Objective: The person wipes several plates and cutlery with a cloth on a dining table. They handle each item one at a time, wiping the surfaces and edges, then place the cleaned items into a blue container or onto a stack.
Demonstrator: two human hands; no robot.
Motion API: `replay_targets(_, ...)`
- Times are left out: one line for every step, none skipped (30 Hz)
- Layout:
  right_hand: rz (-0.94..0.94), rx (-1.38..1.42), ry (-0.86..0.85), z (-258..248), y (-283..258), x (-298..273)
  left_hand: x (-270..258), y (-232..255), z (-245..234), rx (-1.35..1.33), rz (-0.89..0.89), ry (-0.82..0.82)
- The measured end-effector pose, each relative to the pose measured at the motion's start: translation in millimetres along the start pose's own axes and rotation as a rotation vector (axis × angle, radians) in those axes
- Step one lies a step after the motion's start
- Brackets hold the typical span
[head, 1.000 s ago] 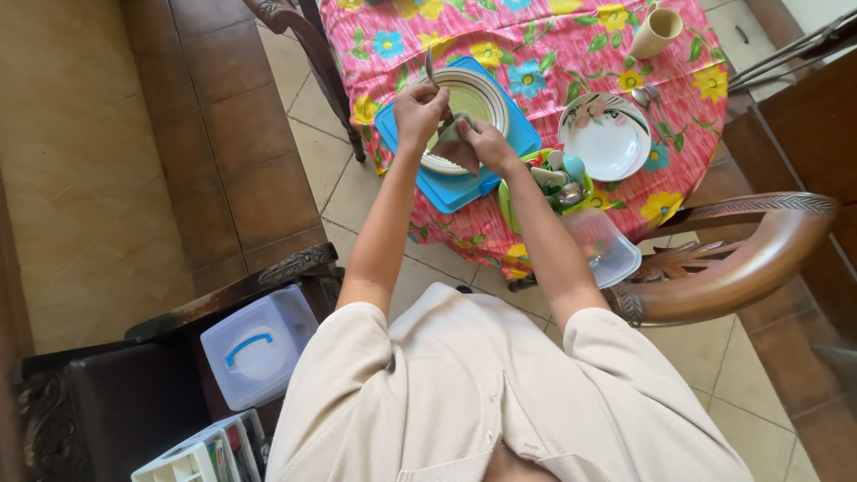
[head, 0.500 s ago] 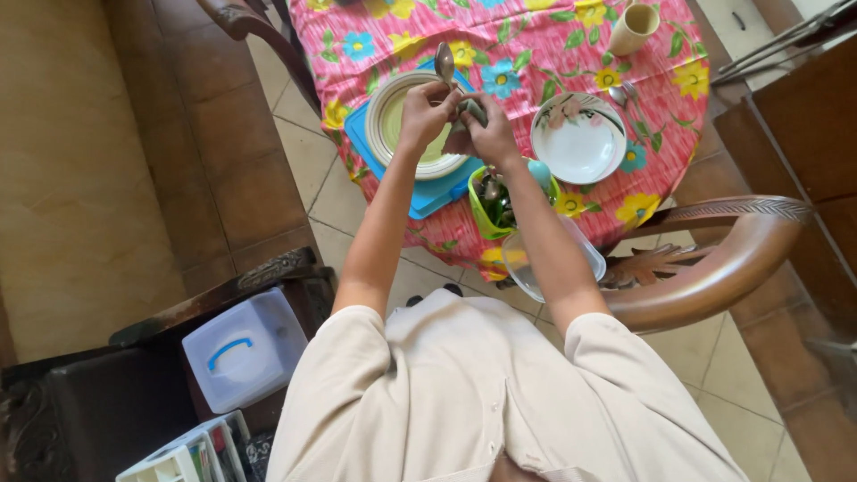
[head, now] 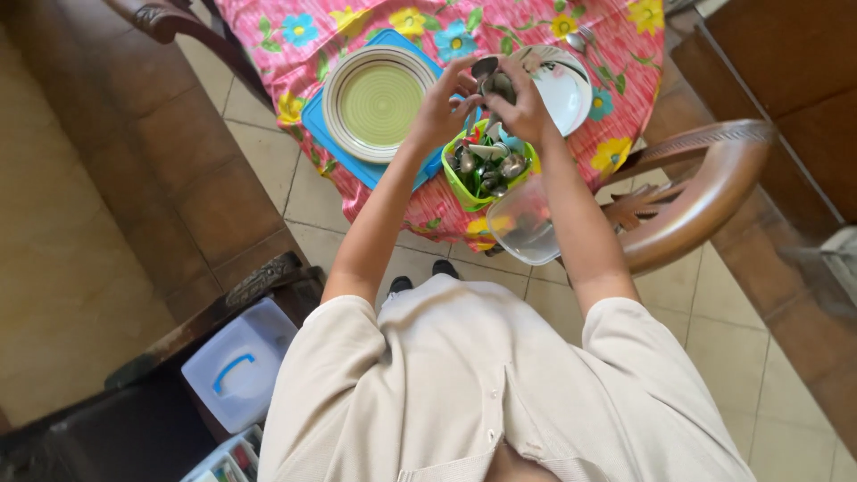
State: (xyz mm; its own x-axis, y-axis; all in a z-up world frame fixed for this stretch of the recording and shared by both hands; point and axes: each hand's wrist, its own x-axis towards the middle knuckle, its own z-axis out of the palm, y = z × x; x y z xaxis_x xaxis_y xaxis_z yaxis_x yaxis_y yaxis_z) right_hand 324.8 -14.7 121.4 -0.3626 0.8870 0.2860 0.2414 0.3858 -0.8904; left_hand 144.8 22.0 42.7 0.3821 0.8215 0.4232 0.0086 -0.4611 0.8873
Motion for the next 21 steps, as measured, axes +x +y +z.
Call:
replay_targets(0.007, -0.01, 0.02, 1.7, -4.3, -7.3, -4.8, 1.8, 1.5, -0.011, 0.007, -0.019)
replay_targets(-0.024, -0.066, 0.054, 2.1, -9.1, -12.7, -7.2, 3.7, 2.7, -0.035, 0.024, -0.057)
replay_targets(-0.054, -0.123, 0.087, 3.5, -14.3, -18.3, -10.2, 5.8, 3.2, -0.058, 0.04, -0.096)
replay_targets(-0.049, -0.129, 0.099, 5.5, -16.7, -22.9, -14.2, 5.0, 6.8, -0.066, 0.044, -0.108)
replay_targets(-0.095, -0.192, 0.149, 8.0, -19.3, -27.5, -18.8, 4.4, 10.1, -0.084, 0.037, -0.114)
replay_targets(-0.143, -0.255, 0.199, 10.9, -21.8, -30.9, -22.5, 3.9, 12.0, -0.1, 0.03, -0.12)
replay_targets(-0.139, -0.261, 0.213, 15.1, -17.6, -39.0, -28.5, 3.6, 16.1, -0.106, 0.034, -0.134)
replay_targets(-0.137, -0.309, 0.252, 19.5, -12.9, -43.6, -32.1, 3.0, 17.1, -0.121, 0.031, -0.151)
replay_targets(-0.134, -0.356, 0.292, 23.6, -8.3, -48.2, -35.5, 2.4, 18.5, -0.137, 0.029, -0.169)
replay_targets(-0.134, -0.357, 0.311, 26.1, -0.8, -54.5, -41.2, -7.9, 23.7, -0.133, 0.034, -0.187)
replay_targets(-0.129, -0.435, 0.358, 28.3, 6.7, -60.9, -46.7, -18.4, 29.0, -0.097, 0.047, -0.149)
replay_targets(-0.134, -0.511, 0.401, 30.4, 15.4, -60.7, -48.2, -29.9, 29.8, -0.054, 0.065, -0.104)
replay_targets(-0.143, -0.507, 0.418, 39.7, 19.0, -64.8, -54.2, -25.8, 23.4, -0.042, 0.075, -0.115)
replay_targets(-0.103, -0.529, 0.409, 43.9, 21.8, -71.2, -59.8, -21.2, 23.5, 0.018, 0.069, -0.142)
replay_targets(-0.062, -0.55, 0.401, 47.7, 25.6, -77.9, -65.3, -17.4, 24.2, 0.079, 0.063, -0.169)
replay_targets(-0.054, -0.56, 0.41, 50.3, 28.4, -83.5, -69.4, -22.8, 21.9, 0.068, 0.068, -0.18)
replay_targets(-0.026, -0.663, 0.391, 52.1, 31.8, -89.5, -73.0, -28.6, 20.5, 0.237, 0.093, -0.209)
replay_targets(-0.001, -0.761, 0.36, 54.5, 35.2, -94.9, -78.6, -34.2, 18.6, 0.408, 0.114, -0.227)
replay_targets(0.004, -0.767, 0.359, 55.2, 34.0, -100.8, -81.9, -36.3, 18.7, 0.4, 0.114, -0.229)
replay_targets(0.072, -0.851, 0.286, 54.9, 33.1, -106.2, -85.2, -38.5, 19.6, 0.499, 0.171, -0.173)
replay_targets(0.14, -0.934, 0.211, 54.4, 32.3, -112.0, -88.4, -40.8, 20.9, 0.598, 0.226, -0.117)
